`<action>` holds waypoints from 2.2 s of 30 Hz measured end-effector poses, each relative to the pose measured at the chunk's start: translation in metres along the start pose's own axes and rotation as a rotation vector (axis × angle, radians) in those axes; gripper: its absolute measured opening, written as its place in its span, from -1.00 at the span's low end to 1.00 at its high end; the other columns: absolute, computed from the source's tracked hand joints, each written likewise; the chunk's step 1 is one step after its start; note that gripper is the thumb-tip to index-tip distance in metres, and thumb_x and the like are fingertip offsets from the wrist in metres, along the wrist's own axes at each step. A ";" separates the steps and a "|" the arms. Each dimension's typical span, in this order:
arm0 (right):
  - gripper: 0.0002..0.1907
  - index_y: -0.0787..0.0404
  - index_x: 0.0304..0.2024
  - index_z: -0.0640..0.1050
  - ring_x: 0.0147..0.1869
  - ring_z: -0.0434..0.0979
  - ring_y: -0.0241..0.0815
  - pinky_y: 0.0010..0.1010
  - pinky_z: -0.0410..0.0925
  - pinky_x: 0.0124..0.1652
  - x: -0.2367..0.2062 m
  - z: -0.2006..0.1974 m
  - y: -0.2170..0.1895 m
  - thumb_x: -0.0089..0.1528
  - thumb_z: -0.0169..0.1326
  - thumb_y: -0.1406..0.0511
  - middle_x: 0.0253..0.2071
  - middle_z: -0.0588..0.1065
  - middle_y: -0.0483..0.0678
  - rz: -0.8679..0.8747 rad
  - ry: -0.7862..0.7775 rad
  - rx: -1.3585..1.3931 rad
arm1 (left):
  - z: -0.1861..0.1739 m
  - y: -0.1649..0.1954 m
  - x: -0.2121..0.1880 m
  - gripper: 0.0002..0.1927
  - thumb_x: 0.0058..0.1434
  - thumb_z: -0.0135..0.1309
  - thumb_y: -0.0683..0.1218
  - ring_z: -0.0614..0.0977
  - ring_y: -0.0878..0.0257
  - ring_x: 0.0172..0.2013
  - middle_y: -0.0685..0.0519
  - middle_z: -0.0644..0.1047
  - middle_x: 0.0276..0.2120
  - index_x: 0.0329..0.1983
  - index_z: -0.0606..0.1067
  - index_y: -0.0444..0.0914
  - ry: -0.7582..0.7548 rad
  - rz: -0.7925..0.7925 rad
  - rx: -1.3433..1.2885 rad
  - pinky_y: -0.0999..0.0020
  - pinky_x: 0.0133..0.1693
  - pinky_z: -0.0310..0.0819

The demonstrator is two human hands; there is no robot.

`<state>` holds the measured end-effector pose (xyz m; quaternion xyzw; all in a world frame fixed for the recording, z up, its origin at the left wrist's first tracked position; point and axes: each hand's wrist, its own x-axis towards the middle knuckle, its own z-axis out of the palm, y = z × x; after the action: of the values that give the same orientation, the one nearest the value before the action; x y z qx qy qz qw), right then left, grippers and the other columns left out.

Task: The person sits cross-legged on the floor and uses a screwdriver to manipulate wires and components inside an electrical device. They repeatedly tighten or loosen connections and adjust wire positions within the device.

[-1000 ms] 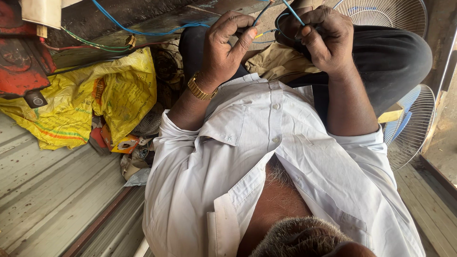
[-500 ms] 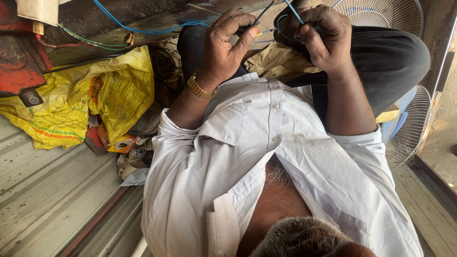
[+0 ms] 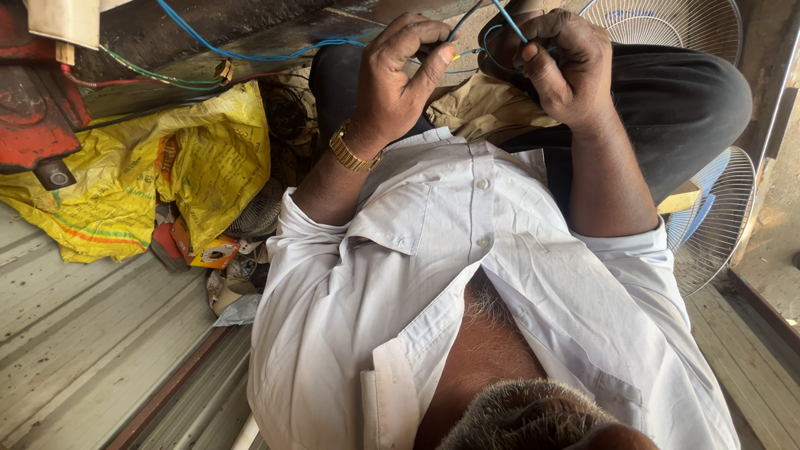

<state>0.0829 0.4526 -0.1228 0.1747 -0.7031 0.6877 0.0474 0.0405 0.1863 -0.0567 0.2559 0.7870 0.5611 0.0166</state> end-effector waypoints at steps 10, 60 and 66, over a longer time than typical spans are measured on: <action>-0.84 0.38 -0.04 0.49 -0.28 0.56 -0.32 -0.56 0.43 -0.28 -0.004 -0.001 -0.002 0.56 0.10 0.36 -0.29 0.55 0.04 0.061 0.039 0.075 | -0.003 0.001 -0.004 -0.88 0.45 0.18 -0.15 0.67 0.27 -0.15 0.02 0.60 -0.17 -0.07 0.56 -0.31 -0.005 -0.015 -0.006 0.40 -0.09 0.61; -0.87 0.36 -0.10 0.55 -0.17 0.58 -0.28 -0.52 0.46 -0.16 0.010 0.006 -0.003 0.51 0.14 0.37 -0.17 0.57 0.02 -0.037 0.023 -0.070 | -0.002 -0.003 -0.003 -0.88 0.46 0.18 -0.13 0.67 0.27 -0.14 0.03 0.61 -0.18 -0.09 0.56 -0.30 0.021 0.002 0.000 0.38 -0.09 0.60; -0.86 0.34 -0.16 0.54 -0.24 0.56 -0.31 -0.54 0.44 -0.23 0.009 0.004 -0.006 0.50 0.15 0.38 -0.21 0.55 0.00 -0.011 0.003 -0.014 | -0.002 -0.004 -0.003 -0.87 0.46 0.18 -0.12 0.68 0.27 -0.13 0.02 0.62 -0.17 -0.08 0.57 -0.30 0.023 -0.001 0.010 0.39 -0.09 0.63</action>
<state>0.0768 0.4467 -0.1149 0.1773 -0.7070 0.6826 0.0535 0.0410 0.1823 -0.0608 0.2492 0.7900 0.5601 0.0068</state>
